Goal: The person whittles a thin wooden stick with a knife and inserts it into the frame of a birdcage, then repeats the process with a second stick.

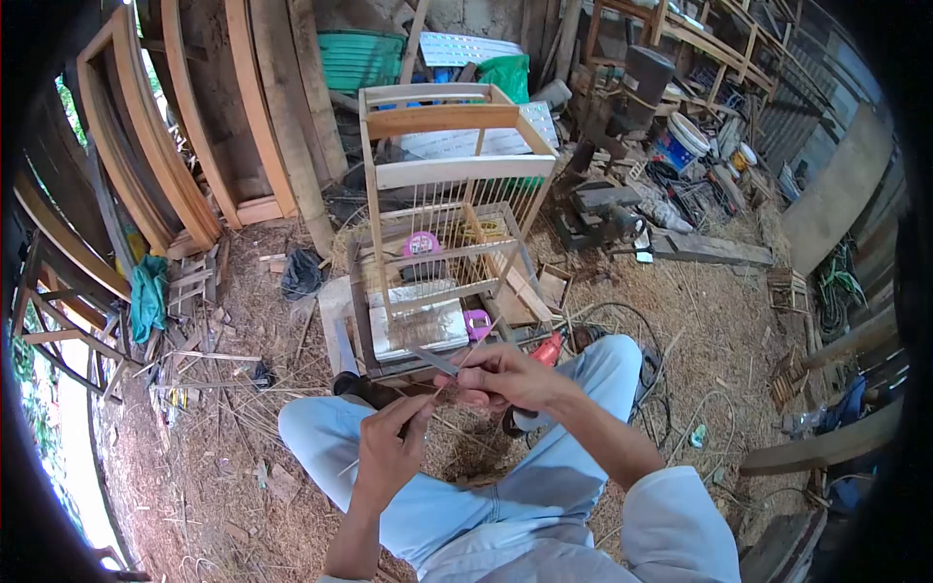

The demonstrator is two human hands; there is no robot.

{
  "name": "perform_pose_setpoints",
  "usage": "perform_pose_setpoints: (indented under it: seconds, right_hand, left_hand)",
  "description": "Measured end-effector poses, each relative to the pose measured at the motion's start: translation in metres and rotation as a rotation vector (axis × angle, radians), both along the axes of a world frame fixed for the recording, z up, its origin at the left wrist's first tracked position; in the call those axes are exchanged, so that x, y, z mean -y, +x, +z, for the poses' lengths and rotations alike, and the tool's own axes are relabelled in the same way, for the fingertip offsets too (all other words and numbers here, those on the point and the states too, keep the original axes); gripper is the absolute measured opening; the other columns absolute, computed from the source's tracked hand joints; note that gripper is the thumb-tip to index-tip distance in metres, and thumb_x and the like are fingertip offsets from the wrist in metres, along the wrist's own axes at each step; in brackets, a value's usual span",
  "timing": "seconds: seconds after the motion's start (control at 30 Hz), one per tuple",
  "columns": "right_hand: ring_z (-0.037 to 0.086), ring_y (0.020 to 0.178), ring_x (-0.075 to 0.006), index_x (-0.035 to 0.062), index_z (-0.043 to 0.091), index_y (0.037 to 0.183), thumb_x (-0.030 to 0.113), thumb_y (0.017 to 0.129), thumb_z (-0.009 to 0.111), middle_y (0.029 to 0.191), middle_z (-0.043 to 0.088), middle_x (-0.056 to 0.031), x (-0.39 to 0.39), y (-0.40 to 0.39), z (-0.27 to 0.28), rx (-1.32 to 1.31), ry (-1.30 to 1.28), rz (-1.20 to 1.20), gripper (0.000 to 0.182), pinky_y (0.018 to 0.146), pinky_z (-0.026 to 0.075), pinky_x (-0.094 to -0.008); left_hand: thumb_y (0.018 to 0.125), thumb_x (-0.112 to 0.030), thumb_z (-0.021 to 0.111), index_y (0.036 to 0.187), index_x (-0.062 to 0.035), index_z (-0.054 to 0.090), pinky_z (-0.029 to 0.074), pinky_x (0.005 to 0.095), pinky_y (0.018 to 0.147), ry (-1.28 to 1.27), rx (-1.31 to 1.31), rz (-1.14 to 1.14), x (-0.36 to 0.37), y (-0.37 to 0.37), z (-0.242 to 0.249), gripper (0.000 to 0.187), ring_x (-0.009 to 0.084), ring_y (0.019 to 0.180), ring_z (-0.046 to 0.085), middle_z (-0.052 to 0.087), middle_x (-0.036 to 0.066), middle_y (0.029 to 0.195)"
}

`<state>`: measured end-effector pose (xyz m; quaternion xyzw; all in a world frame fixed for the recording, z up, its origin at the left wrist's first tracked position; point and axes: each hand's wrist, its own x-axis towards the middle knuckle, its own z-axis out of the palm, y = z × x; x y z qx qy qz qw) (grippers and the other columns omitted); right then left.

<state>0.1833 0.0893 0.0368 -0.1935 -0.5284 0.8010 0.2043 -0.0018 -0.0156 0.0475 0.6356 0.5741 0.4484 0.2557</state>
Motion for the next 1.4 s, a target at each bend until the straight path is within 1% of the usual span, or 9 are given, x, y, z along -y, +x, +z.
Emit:
perform_pose_setpoints:
  seconds: [0.27,0.37,0.53,0.73,0.8,1.13,1.27,1.33,1.4]
  right_hand:
    - [0.042,0.053,-0.0031,0.0032,0.064,0.105,0.017,0.095,0.055,0.066,0.052,0.0036,0.012,0.043,0.014,0.170,0.086,-0.175,0.019,0.044,0.031,-0.0192]
    - [0.044,0.055,-0.0042,0.0027,0.063,0.104,0.015,0.095,0.053,0.073,0.054,0.0014,-0.016,0.099,0.002,0.347,0.028,-0.703,0.018,0.044,0.032,-0.0204]
    - [0.050,0.056,-0.0070,0.0021,0.058,0.107,0.017,0.096,0.049,0.072,0.054,-0.0009,-0.021,0.138,-0.002,0.051,0.122,-0.824,0.021,0.044,0.037,-0.0200]
    - [0.031,0.048,-0.0040,0.0168,0.034,0.140,0.032,0.102,0.039,0.061,0.035,0.0051,0.030,0.076,-0.013,-0.066,-0.166,-0.138,0.042,0.039,0.025,-0.0187]
    - [0.033,0.049,-0.0040,0.0135,0.037,0.137,0.030,0.102,0.040,0.062,0.035,0.0050,0.039,0.058,-0.018,-0.192,-0.287,-0.099,0.040,0.040,0.024,-0.0190]
    - [0.040,0.050,-0.0029,-0.0008,0.063,0.111,0.028,0.099,0.049,0.065,0.052,0.0029,-0.009,0.093,-0.006,0.182,-0.021,0.016,0.034,0.039,0.028,-0.0191]
    - [0.040,0.049,-0.0031,0.0061,0.066,0.109,0.025,0.097,0.051,0.071,0.055,0.0038,-0.016,0.109,-0.001,0.331,-0.067,-0.074,0.027,0.041,0.029,-0.0181]
    - [0.042,0.051,-0.0023,0.0079,0.068,0.097,0.021,0.096,0.051,0.073,0.058,0.0037,-0.026,0.128,0.008,0.445,-0.005,-0.414,0.022,0.043,0.032,-0.0186]
    - [0.040,0.048,-0.0013,0.0096,0.064,0.104,0.024,0.097,0.050,0.067,0.052,0.0049,-0.058,0.180,-0.007,0.342,-0.093,-0.631,0.021,0.040,0.029,-0.0177]
  left_hand:
    - [0.091,-0.009,0.059,0.097,0.0014,0.067,0.043,0.0243,0.057,-0.121,0.146,-0.117,0.008,0.022,-0.001,0.015,0.0092,0.060,0.051,0.062,0.007,0.069]
    - [0.092,-0.009,0.058,0.095,0.0017,0.068,0.041,0.0237,0.056,-0.235,0.174,-0.109,0.021,0.012,-0.009,0.015,0.0077,0.061,0.048,0.058,0.004,0.066]
    - [0.092,-0.007,0.056,0.098,0.0005,0.067,0.040,0.0226,0.054,-0.297,0.230,-0.024,0.026,0.013,-0.009,0.015,0.0065,0.060,0.048,0.057,0.003,0.068]
    - [0.088,-0.004,0.059,0.099,-0.0008,0.065,0.047,0.0265,0.058,-0.138,-0.006,0.051,0.007,0.048,0.000,0.012,0.0165,0.061,0.061,0.065,0.011,0.075]
    - [0.088,-0.004,0.059,0.099,-0.0010,0.065,0.046,0.0278,0.058,-0.186,0.000,0.000,0.005,0.047,-0.010,0.013,0.0197,0.061,0.061,0.065,0.011,0.076]
    - [0.087,-0.001,0.058,0.095,0.0018,0.066,0.045,0.0258,0.056,-0.195,0.032,-0.156,0.000,0.044,-0.021,0.011,0.0140,0.064,0.060,0.069,0.012,0.082]
    - [0.087,0.000,0.058,0.092,0.0012,0.067,0.043,0.0255,0.054,-0.250,0.057,-0.154,0.008,0.036,-0.027,0.010,0.0121,0.061,0.058,0.068,0.011,0.079]
    - [0.087,0.001,0.058,0.091,0.0013,0.067,0.043,0.0253,0.053,-0.242,0.062,-0.120,0.017,0.018,-0.030,0.010,0.0114,0.061,0.057,0.068,0.010,0.078]
    - [0.088,0.001,0.057,0.090,0.0016,0.067,0.041,0.0239,0.052,-0.366,0.056,-0.044,0.032,-0.006,-0.032,0.010,0.0088,0.059,0.053,0.067,0.008,0.075]
